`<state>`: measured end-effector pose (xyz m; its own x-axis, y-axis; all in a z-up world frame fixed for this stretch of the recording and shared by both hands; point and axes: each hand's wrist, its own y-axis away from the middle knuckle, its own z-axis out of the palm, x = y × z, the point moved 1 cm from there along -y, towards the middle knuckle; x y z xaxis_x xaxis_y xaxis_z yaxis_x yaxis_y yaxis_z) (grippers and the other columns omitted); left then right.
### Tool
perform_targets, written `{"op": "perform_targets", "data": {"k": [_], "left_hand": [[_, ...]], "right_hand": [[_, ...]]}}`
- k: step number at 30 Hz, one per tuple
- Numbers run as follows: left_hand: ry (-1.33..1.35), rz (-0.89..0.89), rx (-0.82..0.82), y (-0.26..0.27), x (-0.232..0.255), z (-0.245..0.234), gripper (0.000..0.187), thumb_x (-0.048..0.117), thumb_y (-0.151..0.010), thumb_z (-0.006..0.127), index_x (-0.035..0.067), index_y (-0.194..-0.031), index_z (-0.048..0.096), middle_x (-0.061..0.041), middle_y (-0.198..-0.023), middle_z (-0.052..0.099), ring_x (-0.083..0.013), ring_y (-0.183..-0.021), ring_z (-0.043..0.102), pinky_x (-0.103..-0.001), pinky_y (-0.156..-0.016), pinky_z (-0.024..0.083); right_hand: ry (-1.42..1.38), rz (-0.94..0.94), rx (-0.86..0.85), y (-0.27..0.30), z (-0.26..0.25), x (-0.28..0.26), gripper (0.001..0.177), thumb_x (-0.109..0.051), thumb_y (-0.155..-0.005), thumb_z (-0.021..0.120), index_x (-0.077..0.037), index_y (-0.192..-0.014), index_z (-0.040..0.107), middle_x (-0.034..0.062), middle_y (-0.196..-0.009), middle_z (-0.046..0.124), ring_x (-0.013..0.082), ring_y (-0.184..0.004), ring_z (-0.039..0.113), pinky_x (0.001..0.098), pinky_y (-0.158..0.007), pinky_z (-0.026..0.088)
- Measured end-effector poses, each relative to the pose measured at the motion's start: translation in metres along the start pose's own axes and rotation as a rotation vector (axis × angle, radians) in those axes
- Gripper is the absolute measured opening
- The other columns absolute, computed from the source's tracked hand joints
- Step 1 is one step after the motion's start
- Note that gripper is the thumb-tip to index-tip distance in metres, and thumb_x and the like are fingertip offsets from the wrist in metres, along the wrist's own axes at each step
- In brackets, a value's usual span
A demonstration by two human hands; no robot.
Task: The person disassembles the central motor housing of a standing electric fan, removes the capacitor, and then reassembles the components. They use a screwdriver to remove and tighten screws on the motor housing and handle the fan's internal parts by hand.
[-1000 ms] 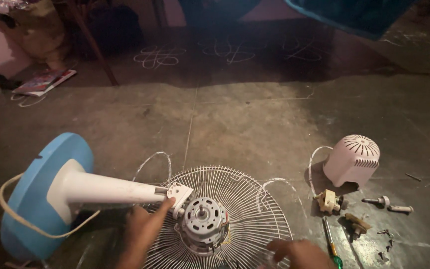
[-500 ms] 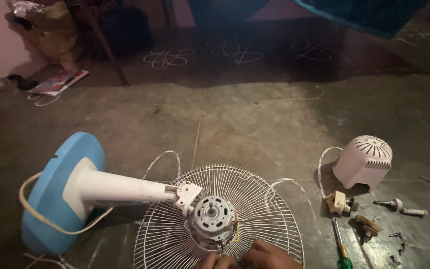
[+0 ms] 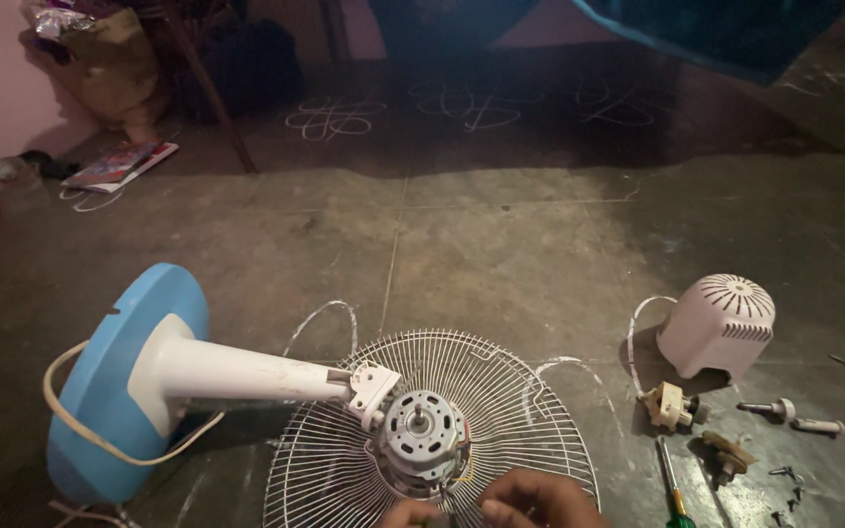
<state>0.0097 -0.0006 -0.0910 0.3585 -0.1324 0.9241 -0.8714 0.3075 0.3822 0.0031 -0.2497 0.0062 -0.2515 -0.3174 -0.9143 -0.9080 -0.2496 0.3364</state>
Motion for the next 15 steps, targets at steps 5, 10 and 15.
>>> {"op": "perform_targets", "data": {"k": [5,10,15], "left_hand": [[0.012,-0.033,0.023,0.008,0.011,-0.027,0.037,0.026,-0.092,0.070,0.008,-0.124,0.066,-0.006,-0.082,0.071,-0.0113,-0.063,0.064,-0.028,-0.059,0.055],[0.096,0.088,0.134,0.026,0.027,-0.040,0.036,0.029,-0.097,0.065,0.006,-0.125,0.068,-0.003,-0.074,0.069,-0.0067,-0.051,0.061,-0.025,-0.049,0.055],[0.245,-0.046,0.060,0.035,0.048,-0.050,0.064,0.052,-0.100,0.036,0.008,-0.134,0.068,-0.001,-0.070,0.073,-0.0031,-0.043,0.051,-0.022,-0.043,0.047]], "right_hand": [[-0.139,-0.005,0.038,0.000,-0.008,0.001,0.019,-0.019,-0.085,0.081,-0.006,-0.099,0.080,0.0023,-0.076,0.078,0.0105,-0.072,0.071,0.0295,-0.069,0.057],[-0.113,-0.069,0.038,-0.004,-0.006,0.010,0.020,-0.019,-0.086,0.082,-0.008,-0.102,0.080,0.0012,-0.077,0.077,0.0080,-0.072,0.070,0.0270,-0.068,0.057],[0.018,-0.031,0.051,-0.007,-0.003,0.010,0.020,-0.022,-0.086,0.082,-0.011,-0.103,0.082,-0.0006,-0.080,0.079,0.0073,-0.073,0.070,0.0265,-0.072,0.058]]}}
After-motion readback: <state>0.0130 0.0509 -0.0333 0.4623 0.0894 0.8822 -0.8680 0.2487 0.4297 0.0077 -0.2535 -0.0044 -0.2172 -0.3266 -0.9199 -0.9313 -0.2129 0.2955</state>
